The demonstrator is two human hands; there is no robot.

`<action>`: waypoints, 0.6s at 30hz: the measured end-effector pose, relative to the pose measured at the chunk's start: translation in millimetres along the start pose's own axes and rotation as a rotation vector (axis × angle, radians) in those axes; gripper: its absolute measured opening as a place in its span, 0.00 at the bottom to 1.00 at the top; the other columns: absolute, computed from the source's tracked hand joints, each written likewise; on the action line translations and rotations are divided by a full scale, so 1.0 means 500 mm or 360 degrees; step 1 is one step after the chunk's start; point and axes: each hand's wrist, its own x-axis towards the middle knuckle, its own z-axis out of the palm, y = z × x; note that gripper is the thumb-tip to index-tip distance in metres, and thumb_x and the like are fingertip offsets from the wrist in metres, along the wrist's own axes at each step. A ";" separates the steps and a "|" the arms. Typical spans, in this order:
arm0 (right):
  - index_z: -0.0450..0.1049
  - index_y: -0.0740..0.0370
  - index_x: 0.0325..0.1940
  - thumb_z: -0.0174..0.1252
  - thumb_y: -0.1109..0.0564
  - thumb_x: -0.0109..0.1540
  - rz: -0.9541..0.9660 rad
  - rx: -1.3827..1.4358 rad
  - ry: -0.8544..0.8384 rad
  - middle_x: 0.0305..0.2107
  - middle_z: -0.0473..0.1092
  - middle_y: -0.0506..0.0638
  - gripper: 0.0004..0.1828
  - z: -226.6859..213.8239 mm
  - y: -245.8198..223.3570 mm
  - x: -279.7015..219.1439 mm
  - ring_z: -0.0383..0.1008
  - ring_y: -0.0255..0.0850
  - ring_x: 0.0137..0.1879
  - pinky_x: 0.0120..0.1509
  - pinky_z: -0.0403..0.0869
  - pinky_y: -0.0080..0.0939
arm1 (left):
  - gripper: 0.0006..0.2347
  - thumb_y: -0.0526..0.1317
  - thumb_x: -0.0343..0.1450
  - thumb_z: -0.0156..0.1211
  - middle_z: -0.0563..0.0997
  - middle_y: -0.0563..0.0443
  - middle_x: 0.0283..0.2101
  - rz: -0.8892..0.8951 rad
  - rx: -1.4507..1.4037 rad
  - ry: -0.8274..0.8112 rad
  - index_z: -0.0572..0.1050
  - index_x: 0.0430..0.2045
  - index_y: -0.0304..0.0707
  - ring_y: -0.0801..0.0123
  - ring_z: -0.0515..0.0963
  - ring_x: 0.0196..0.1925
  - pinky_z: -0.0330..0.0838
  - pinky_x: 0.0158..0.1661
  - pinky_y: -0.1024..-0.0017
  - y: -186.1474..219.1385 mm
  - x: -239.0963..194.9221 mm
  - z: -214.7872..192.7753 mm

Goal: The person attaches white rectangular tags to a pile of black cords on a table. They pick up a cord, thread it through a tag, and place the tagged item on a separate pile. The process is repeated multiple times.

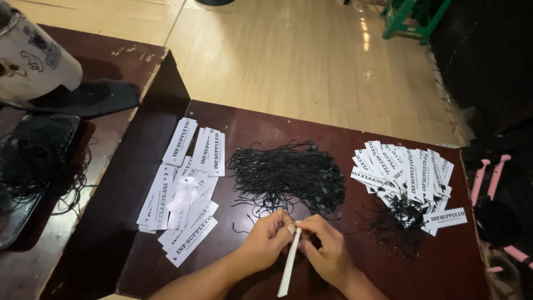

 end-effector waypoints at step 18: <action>0.78 0.65 0.39 0.64 0.62 0.59 0.0872 0.0737 0.0370 0.27 0.78 0.53 0.06 0.005 0.044 -0.032 0.76 0.38 0.24 0.31 0.77 0.36 | 0.07 0.34 0.78 0.49 0.84 0.29 0.35 0.0166 -0.1509 0.0022 0.66 0.29 0.38 0.64 0.78 0.17 0.72 0.18 0.73 -0.034 0.036 -0.059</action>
